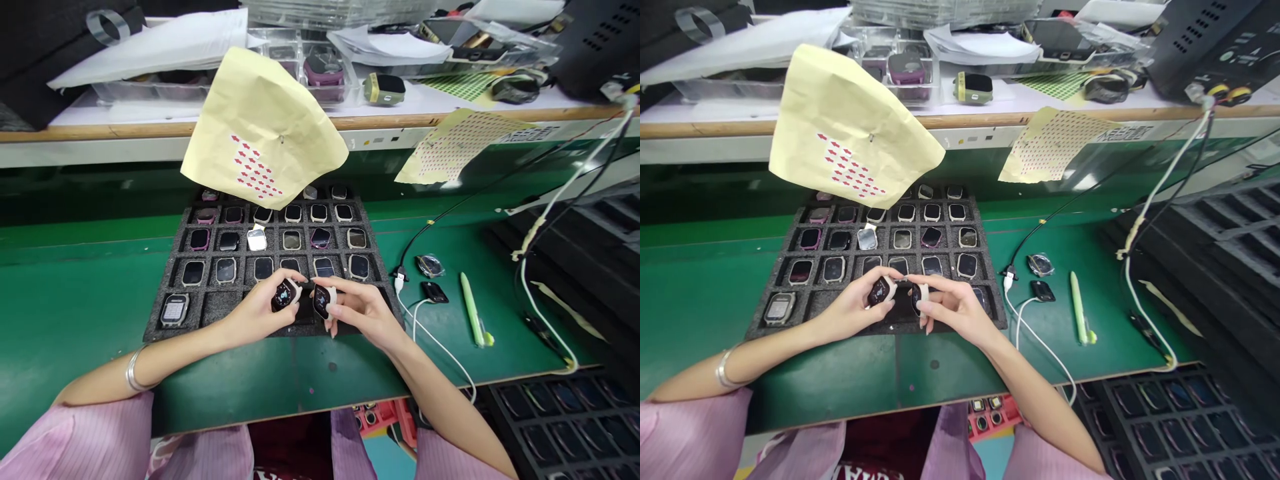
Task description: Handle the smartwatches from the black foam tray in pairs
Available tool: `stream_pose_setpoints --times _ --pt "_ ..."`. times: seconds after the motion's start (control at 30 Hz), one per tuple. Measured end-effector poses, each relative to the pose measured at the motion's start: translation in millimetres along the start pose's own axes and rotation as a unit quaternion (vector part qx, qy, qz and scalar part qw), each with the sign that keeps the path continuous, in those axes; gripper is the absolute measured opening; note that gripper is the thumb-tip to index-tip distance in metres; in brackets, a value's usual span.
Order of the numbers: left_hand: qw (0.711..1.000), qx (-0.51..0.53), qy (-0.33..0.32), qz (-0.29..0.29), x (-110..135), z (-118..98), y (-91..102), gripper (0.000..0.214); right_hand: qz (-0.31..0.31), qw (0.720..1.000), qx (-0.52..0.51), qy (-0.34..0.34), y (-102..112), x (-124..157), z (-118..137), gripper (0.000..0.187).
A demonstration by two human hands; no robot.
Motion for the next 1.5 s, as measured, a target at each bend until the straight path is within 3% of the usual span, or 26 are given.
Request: stream_pose_setpoints --times 0.33,0.6,1.03,1.5 --pt "1.000 -0.004 -0.024 0.005 4.4 -10.2 -1.0 0.032 0.013 0.999 -0.023 0.031 -1.7 2.0 5.4 0.042" --pt "1.000 0.000 0.001 -0.011 -0.7 -1.1 0.1 0.036 0.026 0.999 -0.017 0.017 -3.2 0.8 0.8 0.041" --pt "1.000 -0.014 0.014 -0.017 -9.3 8.5 4.1 0.032 -0.033 0.999 0.018 -0.028 2.8 -1.1 0.2 0.043" --pt "1.000 -0.002 -0.010 -0.027 -3.1 -3.8 5.7 0.032 -0.015 1.000 0.014 -0.013 4.4 3.9 7.8 0.043"
Point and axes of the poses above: each hand's wrist, its own x-axis away from the middle knuckle, its own y-axis out of the back of the hand, z = x × y, the point moved 4 cm from there along -x, towards the middle knuckle
